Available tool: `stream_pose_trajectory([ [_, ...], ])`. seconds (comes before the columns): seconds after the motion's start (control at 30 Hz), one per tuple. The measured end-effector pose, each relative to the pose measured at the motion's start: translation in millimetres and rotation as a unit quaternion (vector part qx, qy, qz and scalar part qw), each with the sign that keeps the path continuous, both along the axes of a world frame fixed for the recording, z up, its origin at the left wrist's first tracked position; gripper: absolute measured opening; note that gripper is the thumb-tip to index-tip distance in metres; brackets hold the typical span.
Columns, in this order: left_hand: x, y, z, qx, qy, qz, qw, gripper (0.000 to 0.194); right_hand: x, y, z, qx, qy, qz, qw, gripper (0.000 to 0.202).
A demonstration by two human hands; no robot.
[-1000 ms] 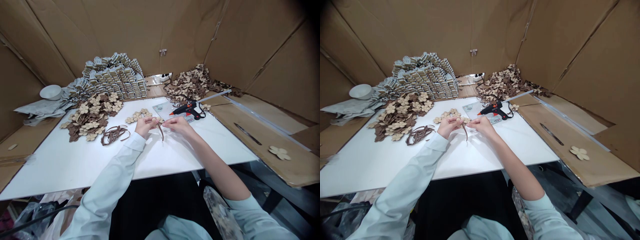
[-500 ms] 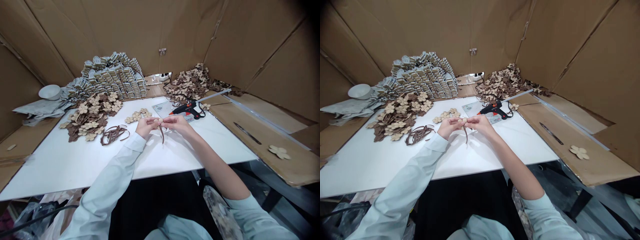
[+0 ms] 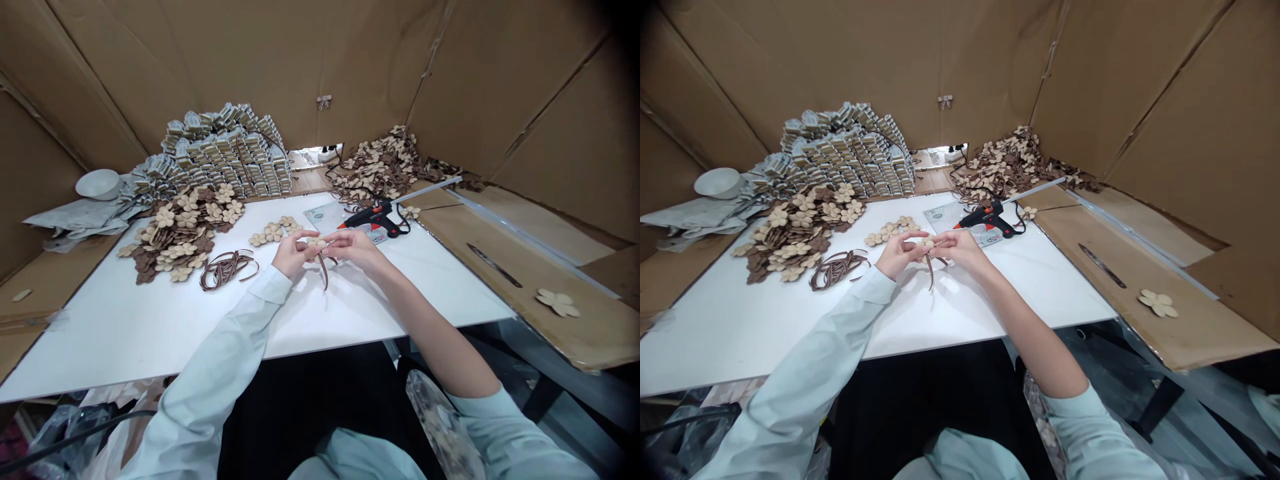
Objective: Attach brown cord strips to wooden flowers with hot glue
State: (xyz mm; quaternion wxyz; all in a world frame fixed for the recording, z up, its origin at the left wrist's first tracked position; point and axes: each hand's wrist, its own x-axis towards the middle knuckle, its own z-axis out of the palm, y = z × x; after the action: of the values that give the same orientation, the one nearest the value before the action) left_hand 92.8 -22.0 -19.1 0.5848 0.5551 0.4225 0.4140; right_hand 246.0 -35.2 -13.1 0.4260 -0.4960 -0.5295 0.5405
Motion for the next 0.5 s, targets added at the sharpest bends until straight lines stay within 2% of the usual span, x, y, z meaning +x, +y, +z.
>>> stream_pose_trajectory([
  [0.33,2.3,-1.8,-4.0,0.043,-0.018,-0.005,0.999,0.045,-1.6,-5.9,6.5,-0.008,0.027,0.005,1.0,0.031],
  [0.5,1.7,-1.0,-1.9,0.016,-0.021,0.003,1.0,0.048,-0.6,-3.9,5.5,0.006,0.025,-0.011,1.0,0.03],
])
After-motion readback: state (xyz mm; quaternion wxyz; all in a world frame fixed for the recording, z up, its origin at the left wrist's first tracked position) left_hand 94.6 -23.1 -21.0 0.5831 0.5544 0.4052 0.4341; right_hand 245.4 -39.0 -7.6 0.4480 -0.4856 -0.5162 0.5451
